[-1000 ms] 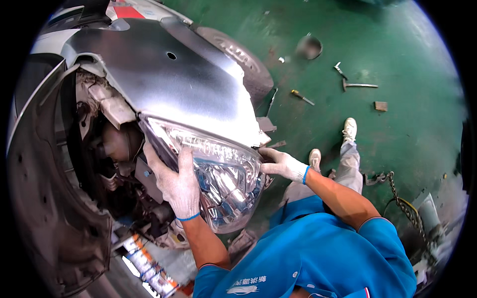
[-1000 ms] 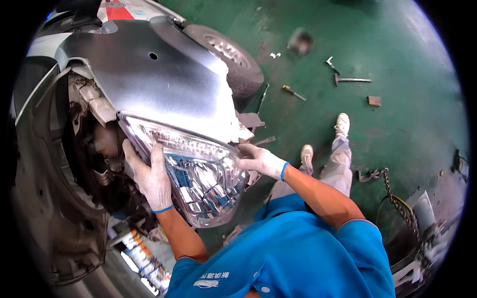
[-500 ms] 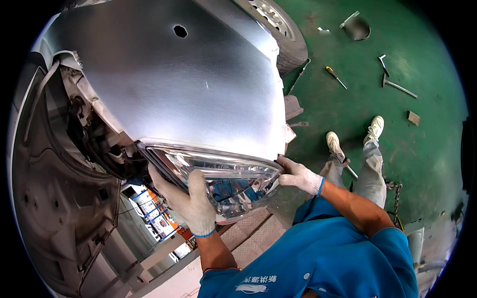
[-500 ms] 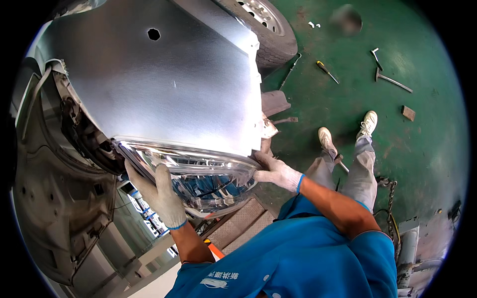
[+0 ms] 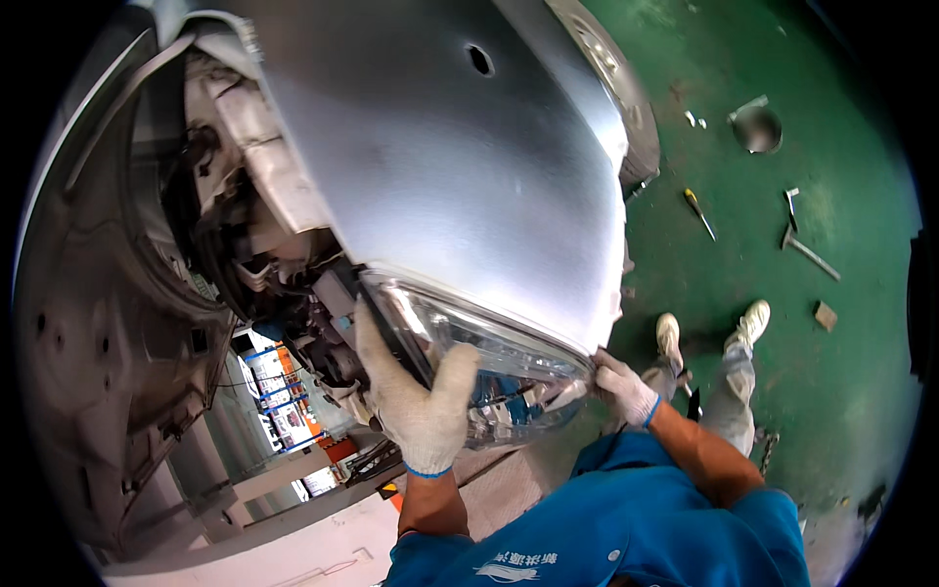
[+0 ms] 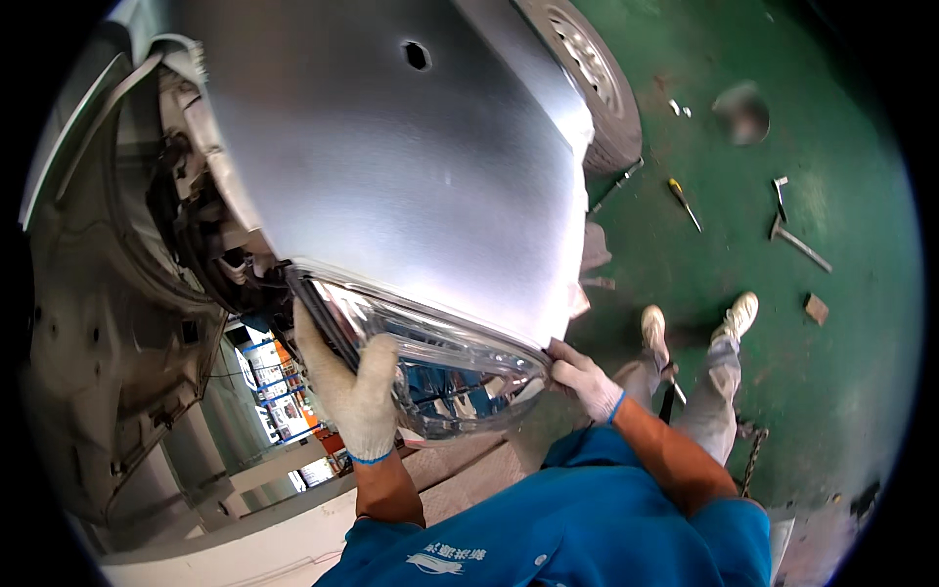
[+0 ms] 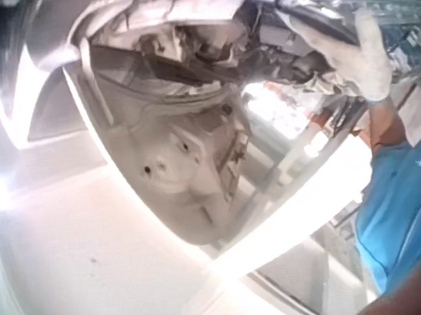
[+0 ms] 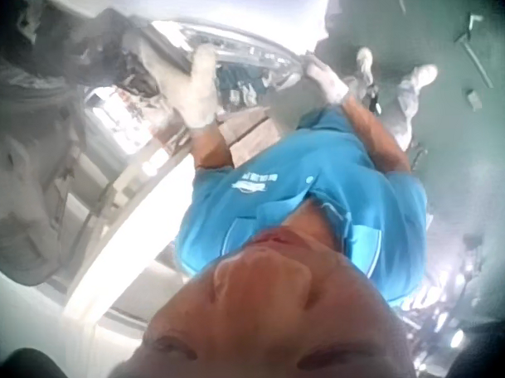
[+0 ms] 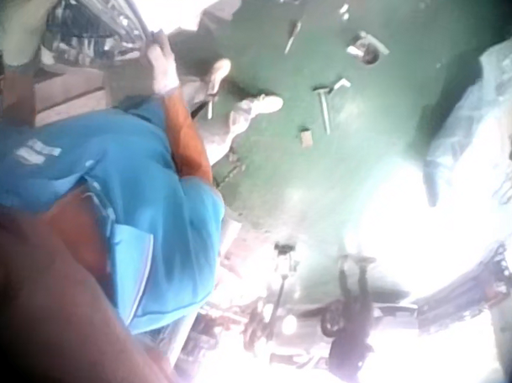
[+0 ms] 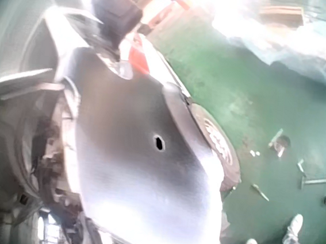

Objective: The person repeatedly attempts to install a car headlight into the front bumper assembly. They use a hammer to tap the metal frame and adjust the headlight position multiple times, removing and reinserting the unit throughout the clip.

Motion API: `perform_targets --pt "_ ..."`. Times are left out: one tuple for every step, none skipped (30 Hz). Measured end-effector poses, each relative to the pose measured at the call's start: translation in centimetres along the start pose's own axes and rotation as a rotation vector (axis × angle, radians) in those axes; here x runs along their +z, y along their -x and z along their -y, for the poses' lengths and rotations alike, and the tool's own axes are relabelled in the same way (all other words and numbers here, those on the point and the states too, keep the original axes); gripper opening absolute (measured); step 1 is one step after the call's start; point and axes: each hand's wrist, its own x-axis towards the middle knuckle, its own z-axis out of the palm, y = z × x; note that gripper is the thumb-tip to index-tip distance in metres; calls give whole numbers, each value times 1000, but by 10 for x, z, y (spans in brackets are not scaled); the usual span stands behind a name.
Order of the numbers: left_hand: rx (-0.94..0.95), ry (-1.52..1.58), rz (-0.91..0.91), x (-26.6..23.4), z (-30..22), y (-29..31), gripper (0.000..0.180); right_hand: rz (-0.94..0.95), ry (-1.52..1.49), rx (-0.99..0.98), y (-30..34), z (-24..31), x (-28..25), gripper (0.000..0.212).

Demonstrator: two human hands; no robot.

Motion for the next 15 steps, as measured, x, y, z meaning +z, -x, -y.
perform_targets --pt "9 20 38 -2 -1 -3 108 35 -249 -15 -7 -30 -11 83" --pt "28 78 83 -2 -4 -8 110 3 -399 24 -7 -38 -11 73" --pt "20 77 120 -4 -7 -11 110 -90 -458 32 -11 -43 -9 69" --pt "22 137 172 -6 -3 -15 109 -190 -517 39 -16 -45 -1 64" --pt "26 196 225 -9 1 -19 108 -288 -577 43 -23 -45 4 60" --pt "42 220 231 -9 2 -22 108 -329 -575 55 -30 -43 8 54" --pt "52 245 243 -8 5 -24 108 -419 -503 67 -33 -40 17 50" --pt "67 271 259 -7 5 -27 108 -401 -538 25 -38 -52 14 50" --pt "108 233 265 -6 8 -29 108 -381 -574 -19 -45 -64 12 49" --pt "142 190 264 -8 15 -30 108 -441 -690 -40 -50 -66 19 49" --pt "141 198 259 -8 13 -30 107 -397 -776 -21 -51 -65 21 50" --pt "141 206 257 -9 10 -30 106 -351 -861 -2 -50 -63 23 50" --pt "144 220 257 -7 9 -32 105 -303 -944 9 -51 -56 26 50" --pt "181 175 252 -8 15 -32 104 -361 -1052 56 -51 -45 36 53" --pt "199 168 247 -10 16 -33 102 -348 -1051 63 -49 -36 44 53"
